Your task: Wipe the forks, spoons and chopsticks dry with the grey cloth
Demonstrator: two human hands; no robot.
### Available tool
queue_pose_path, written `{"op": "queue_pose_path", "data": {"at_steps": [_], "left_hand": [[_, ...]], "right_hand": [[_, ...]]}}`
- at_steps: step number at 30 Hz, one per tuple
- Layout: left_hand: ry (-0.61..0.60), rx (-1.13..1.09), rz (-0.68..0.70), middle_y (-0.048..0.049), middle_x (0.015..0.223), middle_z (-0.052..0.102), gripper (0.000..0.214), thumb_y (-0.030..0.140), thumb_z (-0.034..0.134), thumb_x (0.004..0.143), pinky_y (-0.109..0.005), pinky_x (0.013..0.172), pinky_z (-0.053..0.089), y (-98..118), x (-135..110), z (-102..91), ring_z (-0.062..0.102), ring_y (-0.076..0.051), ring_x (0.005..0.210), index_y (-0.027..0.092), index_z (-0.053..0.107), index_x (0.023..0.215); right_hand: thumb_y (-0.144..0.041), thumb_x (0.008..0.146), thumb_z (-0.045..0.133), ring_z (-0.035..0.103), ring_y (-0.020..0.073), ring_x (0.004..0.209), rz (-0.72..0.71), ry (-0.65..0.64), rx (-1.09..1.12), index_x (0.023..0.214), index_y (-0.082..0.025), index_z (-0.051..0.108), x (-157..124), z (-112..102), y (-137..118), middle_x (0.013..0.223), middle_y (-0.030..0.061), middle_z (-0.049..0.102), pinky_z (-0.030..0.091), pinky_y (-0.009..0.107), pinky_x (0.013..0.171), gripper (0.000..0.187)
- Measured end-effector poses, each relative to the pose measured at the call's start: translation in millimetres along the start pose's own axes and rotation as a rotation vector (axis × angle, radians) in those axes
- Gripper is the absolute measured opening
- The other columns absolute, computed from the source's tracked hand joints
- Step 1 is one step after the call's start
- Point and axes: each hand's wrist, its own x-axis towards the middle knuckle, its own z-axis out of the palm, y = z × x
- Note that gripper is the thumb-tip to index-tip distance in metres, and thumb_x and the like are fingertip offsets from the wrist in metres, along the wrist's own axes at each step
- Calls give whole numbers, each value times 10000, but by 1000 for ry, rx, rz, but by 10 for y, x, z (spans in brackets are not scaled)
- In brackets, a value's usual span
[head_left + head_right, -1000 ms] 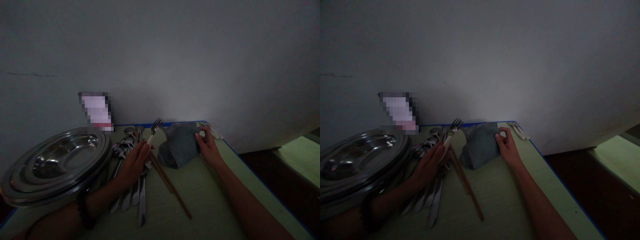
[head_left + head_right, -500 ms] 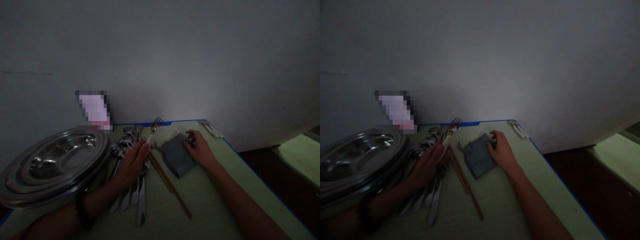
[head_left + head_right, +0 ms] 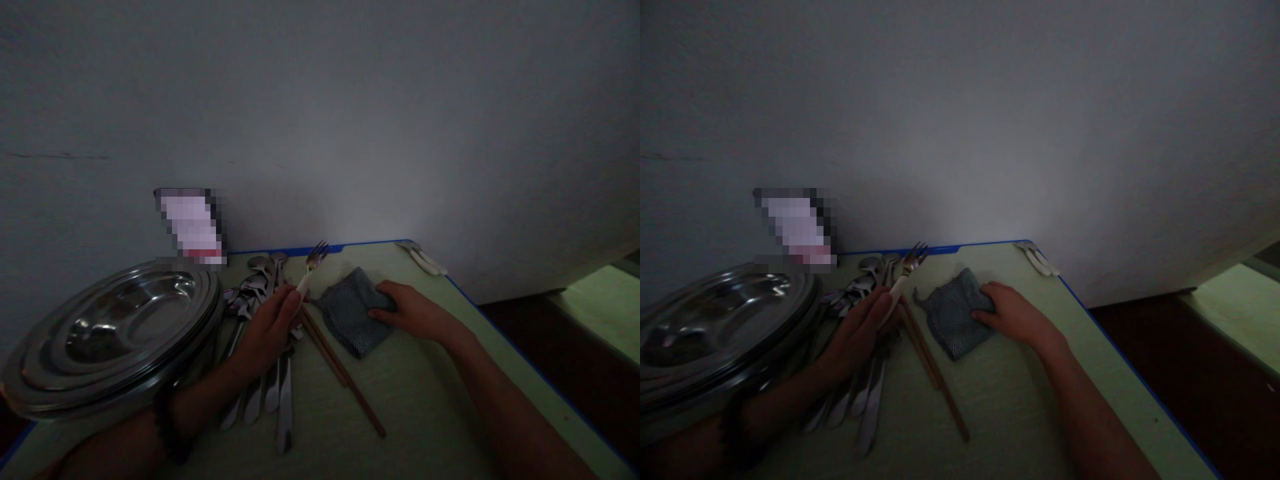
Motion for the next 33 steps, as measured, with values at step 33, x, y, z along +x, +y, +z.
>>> {"op": "queue_pose_path", "data": {"at_steps": [33], "left_hand": [[-56, -50, -17, 38, 592, 423, 291, 427, 406, 862, -206, 456, 352, -37, -8, 9, 419, -120, 513, 191, 575, 839]], "right_hand": [[-138, 656, 454, 577, 193, 701, 83, 159, -39, 811, -198, 617, -60, -249, 543, 733, 28, 641, 413, 298, 672, 232]]}}
